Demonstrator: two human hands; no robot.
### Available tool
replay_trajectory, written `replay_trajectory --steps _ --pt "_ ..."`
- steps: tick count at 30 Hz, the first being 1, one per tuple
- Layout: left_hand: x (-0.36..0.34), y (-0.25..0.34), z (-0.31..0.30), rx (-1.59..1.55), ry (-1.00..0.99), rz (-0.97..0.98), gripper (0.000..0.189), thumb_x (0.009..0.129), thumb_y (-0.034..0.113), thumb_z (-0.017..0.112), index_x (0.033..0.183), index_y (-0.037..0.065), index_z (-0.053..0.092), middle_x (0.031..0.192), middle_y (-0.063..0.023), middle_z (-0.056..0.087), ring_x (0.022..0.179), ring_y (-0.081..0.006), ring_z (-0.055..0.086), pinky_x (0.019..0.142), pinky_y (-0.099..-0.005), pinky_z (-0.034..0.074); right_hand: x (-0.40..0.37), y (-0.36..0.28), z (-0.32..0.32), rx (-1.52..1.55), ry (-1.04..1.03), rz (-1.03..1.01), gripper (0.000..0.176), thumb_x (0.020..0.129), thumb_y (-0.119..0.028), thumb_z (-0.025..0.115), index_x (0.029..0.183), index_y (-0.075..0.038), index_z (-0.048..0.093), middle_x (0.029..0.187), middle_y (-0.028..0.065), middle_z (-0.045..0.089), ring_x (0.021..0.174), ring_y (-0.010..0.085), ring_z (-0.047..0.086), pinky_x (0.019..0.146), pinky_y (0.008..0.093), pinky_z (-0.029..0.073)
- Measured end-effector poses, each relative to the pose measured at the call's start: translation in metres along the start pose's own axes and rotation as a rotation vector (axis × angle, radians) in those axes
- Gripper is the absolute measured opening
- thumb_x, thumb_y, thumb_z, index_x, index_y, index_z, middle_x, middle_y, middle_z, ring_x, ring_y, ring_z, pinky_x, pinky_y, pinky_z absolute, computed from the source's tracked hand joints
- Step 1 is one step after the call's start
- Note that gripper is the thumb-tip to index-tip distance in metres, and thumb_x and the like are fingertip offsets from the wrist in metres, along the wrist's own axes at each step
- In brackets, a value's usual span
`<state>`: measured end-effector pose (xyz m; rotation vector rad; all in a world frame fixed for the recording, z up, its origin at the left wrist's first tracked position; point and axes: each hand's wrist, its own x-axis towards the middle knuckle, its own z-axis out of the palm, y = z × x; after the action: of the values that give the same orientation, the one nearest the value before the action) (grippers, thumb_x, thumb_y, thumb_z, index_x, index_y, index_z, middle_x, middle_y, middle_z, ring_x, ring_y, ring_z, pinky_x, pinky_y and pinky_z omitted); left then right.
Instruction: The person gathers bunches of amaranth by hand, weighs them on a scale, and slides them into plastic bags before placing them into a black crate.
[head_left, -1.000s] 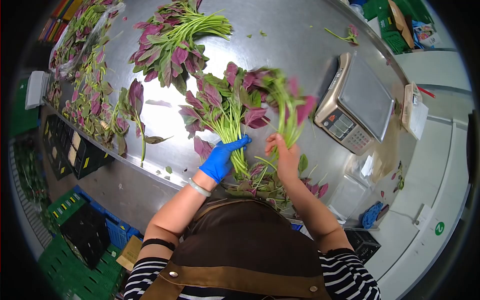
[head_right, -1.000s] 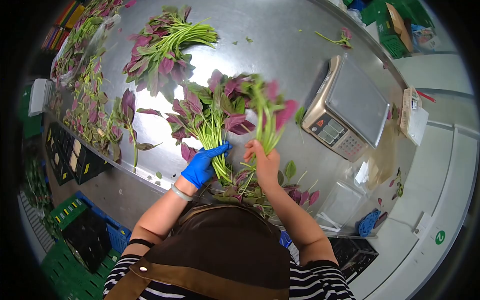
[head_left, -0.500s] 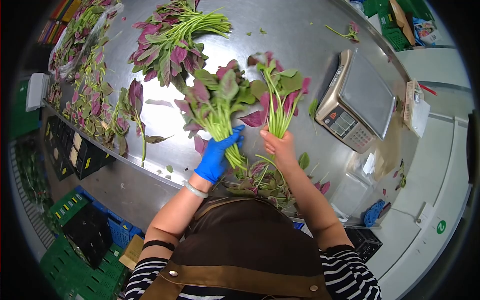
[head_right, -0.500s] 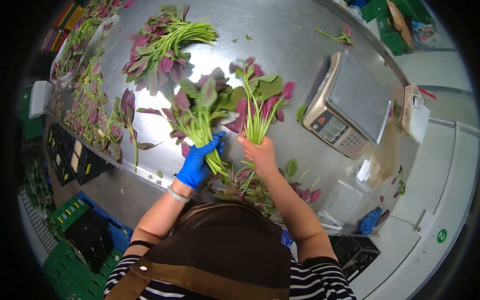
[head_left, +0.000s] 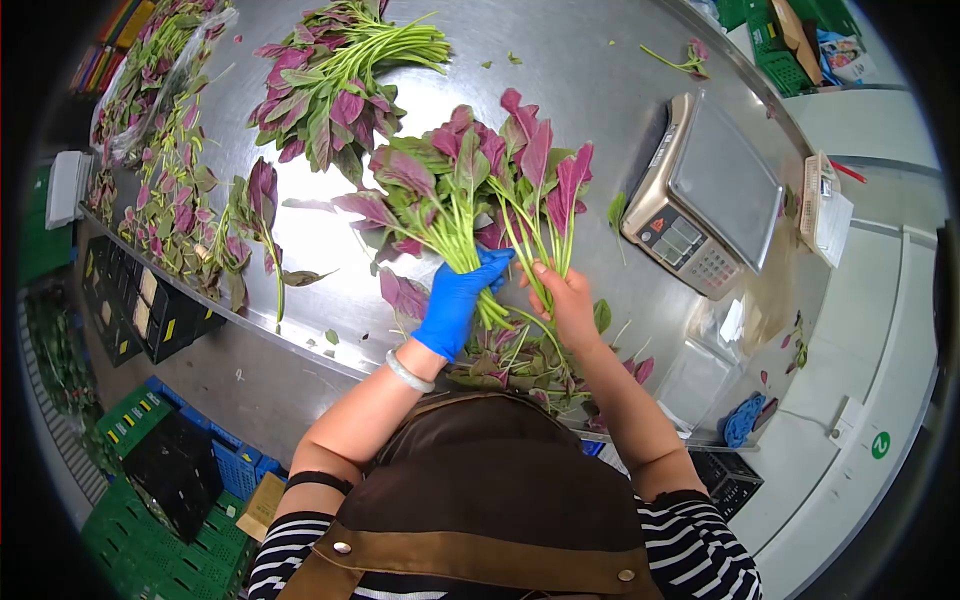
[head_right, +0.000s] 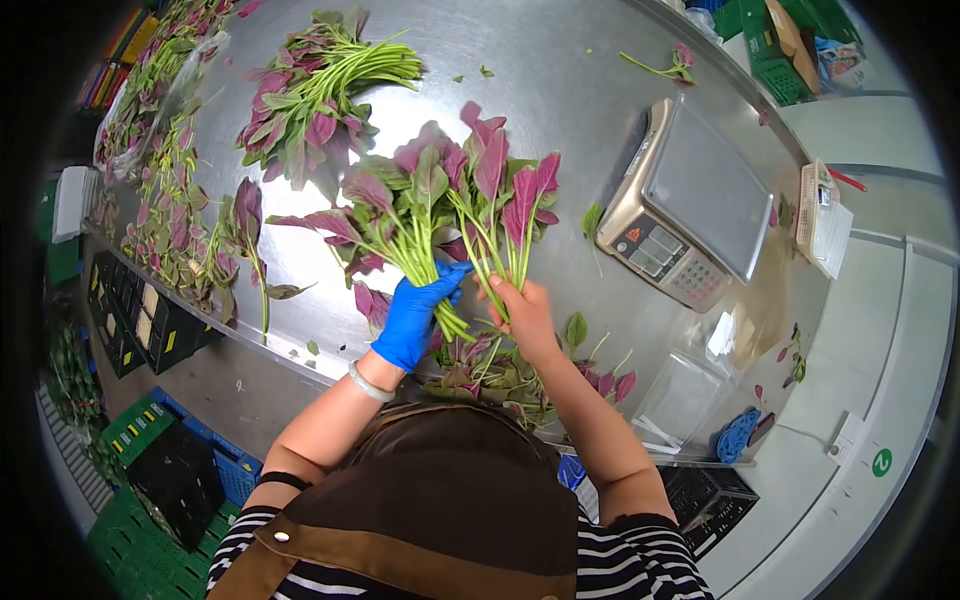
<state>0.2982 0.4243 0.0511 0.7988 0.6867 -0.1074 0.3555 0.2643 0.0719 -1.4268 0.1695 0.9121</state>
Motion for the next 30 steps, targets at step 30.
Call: replay_trajectory --steps 30 --pt "-0.010 0.033 -0.037 0.409 0.075 0.265 0.019 0.082 0.004 0.066 0.096 0.003 0.054 0.101 -0.0062 0.064 0.079 -0.0089 0.054 0.071 -0.0245 0.047 -0.010 -0.034 -0.024 0.024 0.326 -0.401 0.029 0.100 -0.025 0.038 0.093 0.000 0.051 0.071 0.0083 0.056 0.052 0.0109 0.050 0.048 0.0235 0.039"
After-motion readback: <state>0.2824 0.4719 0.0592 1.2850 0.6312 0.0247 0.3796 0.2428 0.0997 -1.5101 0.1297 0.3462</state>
